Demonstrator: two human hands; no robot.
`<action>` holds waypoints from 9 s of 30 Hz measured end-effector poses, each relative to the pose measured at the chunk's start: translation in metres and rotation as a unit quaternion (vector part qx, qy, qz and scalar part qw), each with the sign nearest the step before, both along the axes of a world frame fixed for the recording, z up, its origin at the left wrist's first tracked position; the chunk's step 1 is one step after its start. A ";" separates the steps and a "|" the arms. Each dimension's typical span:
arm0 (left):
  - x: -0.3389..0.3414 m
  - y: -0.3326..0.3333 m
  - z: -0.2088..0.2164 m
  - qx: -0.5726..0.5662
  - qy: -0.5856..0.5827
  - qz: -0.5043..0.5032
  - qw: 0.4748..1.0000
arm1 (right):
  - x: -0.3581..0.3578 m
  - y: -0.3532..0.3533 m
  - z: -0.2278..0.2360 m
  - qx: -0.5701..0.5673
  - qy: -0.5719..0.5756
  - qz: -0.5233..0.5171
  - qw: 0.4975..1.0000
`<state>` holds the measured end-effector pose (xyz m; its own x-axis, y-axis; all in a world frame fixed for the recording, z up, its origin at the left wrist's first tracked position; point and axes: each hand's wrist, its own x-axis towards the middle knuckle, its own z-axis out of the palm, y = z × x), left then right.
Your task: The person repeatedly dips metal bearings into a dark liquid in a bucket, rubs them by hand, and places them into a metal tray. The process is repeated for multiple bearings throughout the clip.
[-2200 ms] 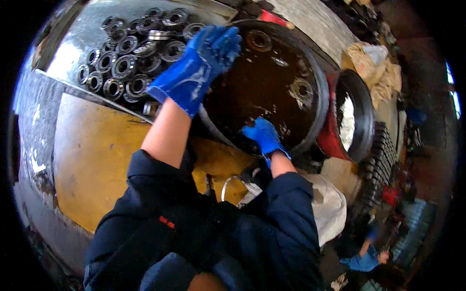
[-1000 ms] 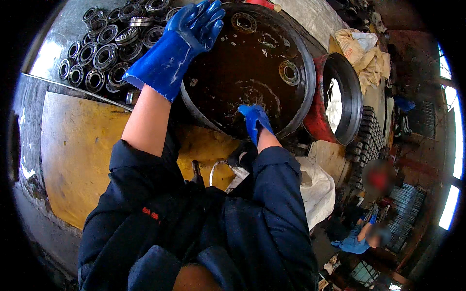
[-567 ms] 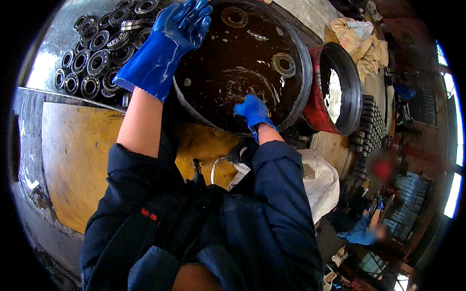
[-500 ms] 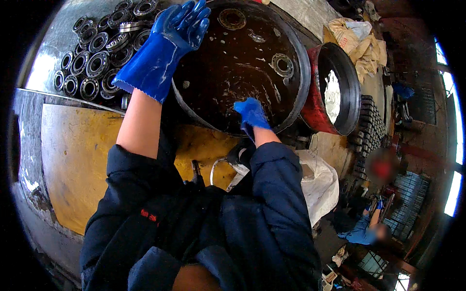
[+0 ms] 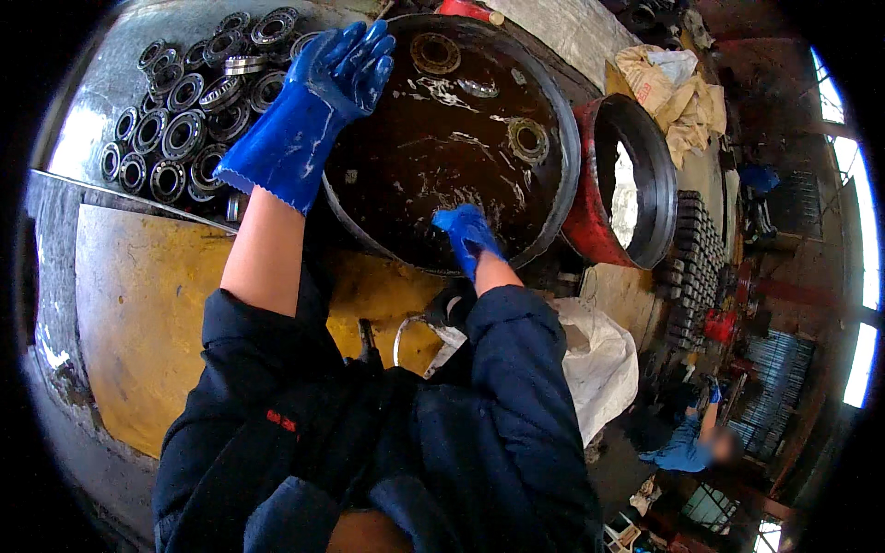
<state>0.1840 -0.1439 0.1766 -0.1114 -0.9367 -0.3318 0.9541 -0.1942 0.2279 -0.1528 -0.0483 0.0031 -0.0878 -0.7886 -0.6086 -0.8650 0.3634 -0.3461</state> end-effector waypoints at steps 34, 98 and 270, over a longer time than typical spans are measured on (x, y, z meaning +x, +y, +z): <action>0.025 0.019 -0.012 -0.006 -0.021 0.051 0.998 | 0.090 -0.005 0.040 -0.070 0.191 0.242 0.949; 0.017 0.023 -0.010 -0.109 0.072 -0.002 0.991 | 0.103 -0.021 0.040 0.013 0.339 0.556 0.759; 0.024 0.023 0.003 -0.041 0.010 0.075 0.996 | 0.127 -0.041 0.051 0.062 0.300 0.555 0.773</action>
<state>0.2084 -0.1213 0.1794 0.0260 -0.9674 -0.2518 0.9757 -0.0302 0.2170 -0.0253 -0.0889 0.0537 0.3052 -0.5191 -0.7984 -0.6583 -0.7208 0.2170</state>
